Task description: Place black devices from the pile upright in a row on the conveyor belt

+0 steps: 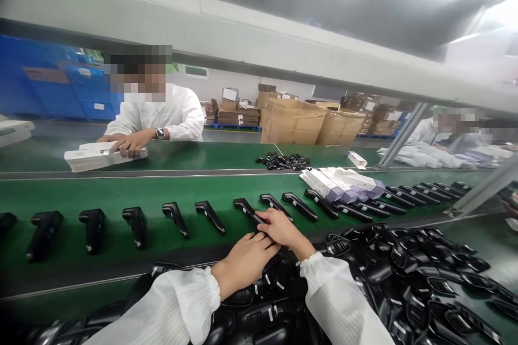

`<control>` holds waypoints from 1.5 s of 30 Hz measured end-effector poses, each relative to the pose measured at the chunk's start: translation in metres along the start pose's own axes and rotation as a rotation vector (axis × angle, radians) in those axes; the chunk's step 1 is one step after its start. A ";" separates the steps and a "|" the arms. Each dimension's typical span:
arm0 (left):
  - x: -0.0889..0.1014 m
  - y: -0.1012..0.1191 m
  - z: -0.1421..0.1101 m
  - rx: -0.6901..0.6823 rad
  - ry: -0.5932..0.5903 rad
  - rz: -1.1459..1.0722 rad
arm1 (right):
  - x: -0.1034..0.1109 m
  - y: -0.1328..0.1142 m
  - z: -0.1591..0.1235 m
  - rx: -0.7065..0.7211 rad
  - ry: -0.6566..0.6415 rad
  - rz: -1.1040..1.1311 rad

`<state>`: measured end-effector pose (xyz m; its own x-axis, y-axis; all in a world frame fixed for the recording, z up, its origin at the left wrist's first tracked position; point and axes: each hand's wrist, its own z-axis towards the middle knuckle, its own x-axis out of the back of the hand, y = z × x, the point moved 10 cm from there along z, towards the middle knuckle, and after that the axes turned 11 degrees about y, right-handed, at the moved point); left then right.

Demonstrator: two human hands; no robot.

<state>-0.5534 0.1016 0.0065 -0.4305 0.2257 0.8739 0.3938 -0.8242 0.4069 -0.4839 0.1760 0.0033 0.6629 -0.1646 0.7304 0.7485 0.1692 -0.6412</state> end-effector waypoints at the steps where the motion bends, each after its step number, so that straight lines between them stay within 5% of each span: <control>1: -0.005 0.001 0.000 -0.010 -0.021 0.044 | -0.004 0.003 0.000 0.003 -0.003 -0.066; 11: -0.007 -0.005 -0.004 0.119 -0.061 0.137 | -0.022 0.035 0.009 -0.144 0.102 -0.443; 16: 0.000 -0.006 -0.007 0.208 -0.003 0.014 | -0.003 0.038 0.005 -0.161 0.149 -0.457; 19: 0.015 -0.023 -0.014 0.286 0.086 -0.168 | 0.022 0.022 -0.008 -0.090 0.163 -0.177; 21: 0.028 -0.040 -0.018 0.343 0.167 -0.331 | 0.023 0.006 -0.022 -0.076 0.039 0.156; 24: 0.043 -0.063 -0.022 0.463 0.313 -0.572 | 0.014 -0.010 -0.038 -0.225 -0.059 0.585; 29: 0.047 -0.071 -0.023 0.586 0.456 -0.816 | -0.010 -0.018 -0.046 -0.538 0.232 1.153; 32: 0.049 -0.065 -0.023 0.582 0.457 -0.834 | -0.021 -0.022 -0.043 -0.577 0.305 1.238; 35: 0.057 -0.058 -0.034 0.536 0.408 -0.723 | -0.014 -0.012 -0.032 -0.495 0.306 0.997; 40: 0.045 -0.029 -0.064 0.278 0.029 0.066 | -0.014 0.005 -0.006 -0.178 0.167 0.119; 45: 0.039 -0.024 -0.072 0.259 -0.005 0.221 | -0.036 0.013 0.006 -0.102 0.114 -0.497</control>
<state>-0.6381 0.0926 0.0114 -0.3080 0.0594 0.9495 0.6706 -0.6944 0.2610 -0.4978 0.1903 -0.0299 0.2201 -0.3070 0.9259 0.9676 -0.0515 -0.2471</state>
